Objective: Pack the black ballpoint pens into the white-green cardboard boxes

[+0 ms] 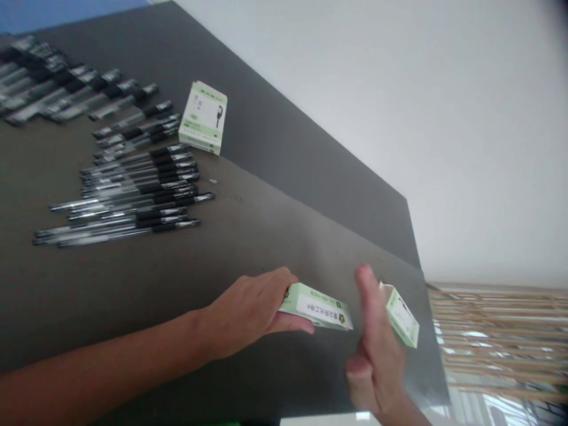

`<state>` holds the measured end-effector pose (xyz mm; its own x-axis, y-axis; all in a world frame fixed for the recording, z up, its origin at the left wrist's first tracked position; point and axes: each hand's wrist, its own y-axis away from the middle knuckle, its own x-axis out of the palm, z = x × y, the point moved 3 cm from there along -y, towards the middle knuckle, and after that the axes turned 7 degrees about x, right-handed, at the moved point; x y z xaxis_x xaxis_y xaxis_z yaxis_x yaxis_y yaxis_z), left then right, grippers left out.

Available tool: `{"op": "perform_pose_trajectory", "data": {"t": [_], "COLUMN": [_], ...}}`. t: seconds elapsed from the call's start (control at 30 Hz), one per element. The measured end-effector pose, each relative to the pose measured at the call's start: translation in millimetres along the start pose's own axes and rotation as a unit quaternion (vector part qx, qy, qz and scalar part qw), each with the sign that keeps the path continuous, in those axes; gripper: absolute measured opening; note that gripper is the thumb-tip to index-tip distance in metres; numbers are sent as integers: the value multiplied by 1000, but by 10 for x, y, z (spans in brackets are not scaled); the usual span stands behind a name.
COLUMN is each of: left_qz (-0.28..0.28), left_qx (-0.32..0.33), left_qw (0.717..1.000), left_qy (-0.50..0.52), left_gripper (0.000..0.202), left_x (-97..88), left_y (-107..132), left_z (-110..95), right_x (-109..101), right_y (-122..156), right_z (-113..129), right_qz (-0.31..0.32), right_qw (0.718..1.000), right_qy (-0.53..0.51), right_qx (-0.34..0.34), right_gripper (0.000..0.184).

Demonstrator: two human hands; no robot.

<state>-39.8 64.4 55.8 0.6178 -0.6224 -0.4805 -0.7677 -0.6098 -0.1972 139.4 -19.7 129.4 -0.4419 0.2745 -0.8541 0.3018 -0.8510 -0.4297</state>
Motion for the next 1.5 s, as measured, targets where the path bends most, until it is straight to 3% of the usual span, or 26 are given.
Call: {"op": "perform_pose_trajectory", "data": {"t": [0.17, 0.37, 0.63, 0.8, 1.07, 1.17, 1.3, 1.5], "left_qz": [-14, -48, -34, -35, -86, -102, -134, -161], "left_qx": [14, 13, -20, -44, -65, -66, -78, -79], "left_qw": [1000, 998, 999, 998, 990, 989, 982, 969], "left_qy": [6, 24, 36, 38, 92, 89, 106, 172], "left_gripper": [48, 61, 60, 67, 60, 59, 50, 52], "left_x": [38, 61, 7, 27, 125, 94, 27, -37], "left_y": [38, 79, 95, 132, 220, 200, 137, 39], "left_z": [77, 136, 155, 235, 417, 406, 359, 252], "right_x": [138, 134, 193, 350, 527, 580, 648, 606], "right_y": [106, 80, 24, 75, 166, 196, 162, -2], "right_z": [1, 3, -46, -98, -101, -119, -135, -89], "right_qz": [1, 3, 13, -67, -68, -101, -155, -171], "right_qw": [1000, 998, 992, 977, 983, 981, 966, 958], "right_qy": [-29, -68, -123, -203, -172, -165, -177, -172], "right_qx": [-7, 5, 13, 24, 8, 34, 110, 155], "right_gripper": [58, 49, 41, 62, 41, 46, 72, 43]}}
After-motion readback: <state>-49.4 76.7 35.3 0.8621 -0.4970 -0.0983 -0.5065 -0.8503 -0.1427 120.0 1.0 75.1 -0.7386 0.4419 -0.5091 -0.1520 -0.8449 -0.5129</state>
